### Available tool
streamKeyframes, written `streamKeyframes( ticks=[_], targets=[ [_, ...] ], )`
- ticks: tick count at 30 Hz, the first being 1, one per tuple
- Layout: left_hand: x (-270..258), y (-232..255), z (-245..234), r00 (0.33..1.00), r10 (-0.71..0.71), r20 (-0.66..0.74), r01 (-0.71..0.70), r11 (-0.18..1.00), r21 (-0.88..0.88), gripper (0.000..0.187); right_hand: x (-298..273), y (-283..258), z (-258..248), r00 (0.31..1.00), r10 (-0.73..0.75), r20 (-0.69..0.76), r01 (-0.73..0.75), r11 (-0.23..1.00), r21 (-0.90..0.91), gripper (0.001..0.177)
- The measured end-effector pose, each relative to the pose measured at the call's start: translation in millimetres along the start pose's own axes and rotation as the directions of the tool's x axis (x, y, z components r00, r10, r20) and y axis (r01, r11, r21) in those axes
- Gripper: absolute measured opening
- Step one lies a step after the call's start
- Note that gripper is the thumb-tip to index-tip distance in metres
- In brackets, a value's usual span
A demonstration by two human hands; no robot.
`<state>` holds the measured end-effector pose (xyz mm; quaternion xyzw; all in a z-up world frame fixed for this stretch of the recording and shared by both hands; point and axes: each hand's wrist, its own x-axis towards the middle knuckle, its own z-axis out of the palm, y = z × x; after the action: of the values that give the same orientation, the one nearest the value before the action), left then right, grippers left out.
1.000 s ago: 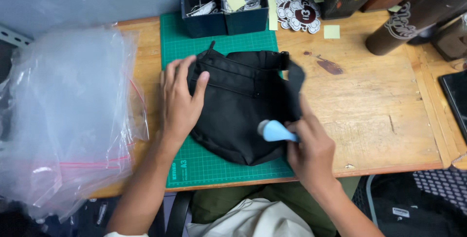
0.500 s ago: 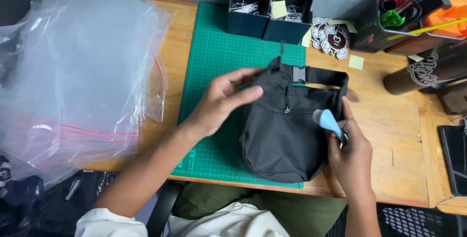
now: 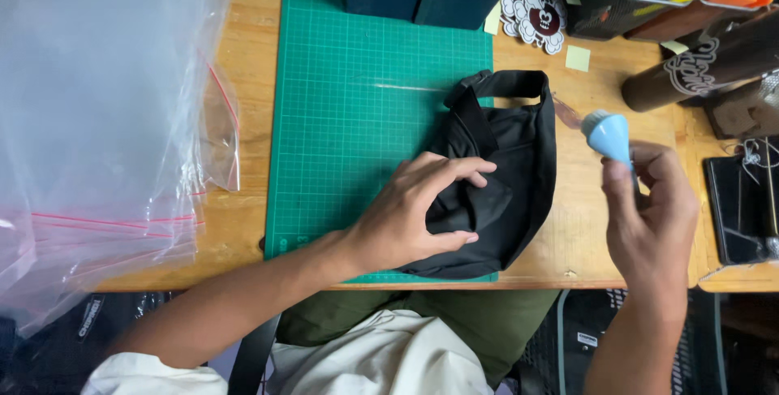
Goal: The person cleans a black bag by brushing it with a small brush and then places a sticker on the bag before putting it into a plastic bag.
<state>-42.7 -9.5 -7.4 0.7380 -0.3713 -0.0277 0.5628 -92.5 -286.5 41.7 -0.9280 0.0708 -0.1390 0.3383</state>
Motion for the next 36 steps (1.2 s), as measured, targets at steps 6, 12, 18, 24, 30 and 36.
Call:
streamKeyframes(
  ticks=[6, 12, 18, 24, 30, 36],
  targets=[
    [0, 1, 2, 0.997, -0.049, 0.059, 0.046, 0.998, 0.043, 0.093, -11, -26, 35, 0.874, 0.038, 0.484, -0.008, 0.998, -0.063, 0.022],
    [-1, -3, 6, 0.99, -0.125, 0.07, 0.121, 0.99, 0.068, 0.096, -11, -24, 34, 0.897, 0.025, 0.441, -0.077, 0.992, 0.1, 0.019],
    [-1, -2, 6, 0.992, -0.111, 0.065, 0.105, 0.991, 0.087, 0.089, -1, -6, 35, 0.979, -0.003, 0.205, 0.036, 0.987, -0.157, 0.019],
    [0, -6, 10, 0.991, -0.117, 0.07, 0.108, 0.987, 0.119, 0.079, -6, 1, 44, 0.955, -0.112, 0.274, 0.174, 0.961, -0.215, 0.018],
    [14, 9, -8, 0.998, -0.018, -0.056, 0.024, 0.993, 0.114, 0.055, -10, -1, 40, 0.99, -0.014, 0.139, 0.005, 0.998, 0.061, 0.015],
    [18, 16, -28, 0.99, -0.116, 0.076, 0.125, 0.983, -0.131, 0.011, -17, 4, 55, 0.995, -0.007, 0.099, -0.002, 0.996, 0.089, 0.012]
  ],
)
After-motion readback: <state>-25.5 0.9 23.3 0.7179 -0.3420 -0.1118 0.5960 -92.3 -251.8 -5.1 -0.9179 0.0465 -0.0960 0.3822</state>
